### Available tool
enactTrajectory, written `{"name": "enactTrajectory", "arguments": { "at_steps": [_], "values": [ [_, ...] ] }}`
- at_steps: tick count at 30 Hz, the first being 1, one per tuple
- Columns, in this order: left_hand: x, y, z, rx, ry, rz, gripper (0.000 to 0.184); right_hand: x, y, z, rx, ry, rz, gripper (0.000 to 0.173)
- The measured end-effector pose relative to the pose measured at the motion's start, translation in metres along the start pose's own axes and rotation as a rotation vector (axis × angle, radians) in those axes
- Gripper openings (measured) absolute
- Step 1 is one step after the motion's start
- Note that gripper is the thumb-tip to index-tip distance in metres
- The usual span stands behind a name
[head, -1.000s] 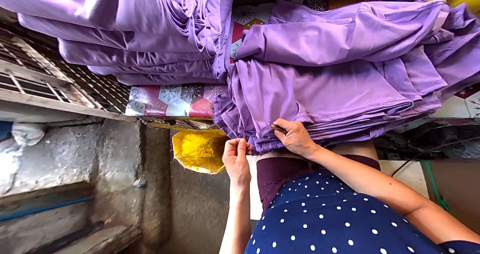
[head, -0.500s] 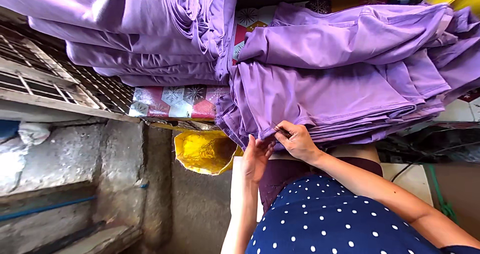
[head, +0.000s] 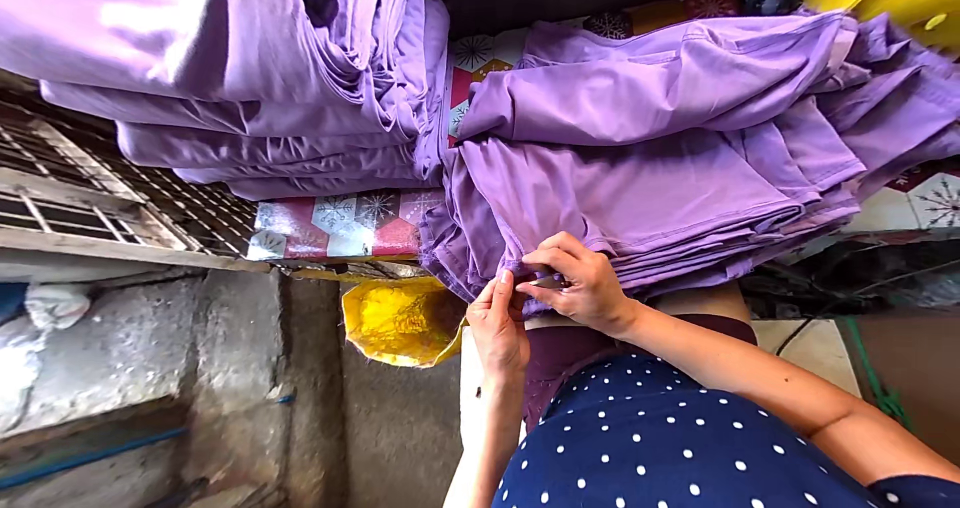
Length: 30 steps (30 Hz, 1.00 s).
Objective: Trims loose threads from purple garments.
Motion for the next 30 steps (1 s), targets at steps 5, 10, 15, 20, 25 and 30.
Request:
{"name": "enactTrajectory", "arguments": {
  "at_steps": [5, 10, 15, 20, 25, 30],
  "values": [
    [-0.007, 0.0, -0.003, -0.057, 0.033, 0.058, 0.03, -0.005, 0.003, 0.005, 0.066, 0.04, -0.067, 0.052],
    [-0.013, -0.001, -0.006, -0.064, 0.049, 0.12, 0.032, -0.011, 0.01, 0.013, 0.111, 0.257, -0.015, 0.053],
    [-0.009, 0.0, -0.007, -0.042, 0.019, 0.065, 0.032, -0.01, 0.007, 0.009, 0.107, 0.31, 0.004, 0.053],
    [-0.007, 0.001, -0.007, -0.025, -0.011, 0.03, 0.03, -0.01, 0.001, 0.012, 0.094, 0.271, -0.019, 0.046],
    [-0.006, 0.0, -0.008, -0.033, -0.012, 0.031, 0.03, -0.011, 0.001, 0.013, 0.075, 0.269, 0.017, 0.043],
    [-0.005, -0.001, -0.008, -0.024, -0.025, 0.038, 0.03, -0.015, 0.002, 0.011, 0.051, 0.236, 0.05, 0.032]
  ]
}}
Point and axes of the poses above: each hand's wrist, its own y-axis away from the middle knuckle, its own z-axis out of the back of the hand, x = y × z, the point moved 2 cm from there along -y, towards the middle knuckle, and after that the axes turned 15 degrees about -y, right-handed, at the moved point
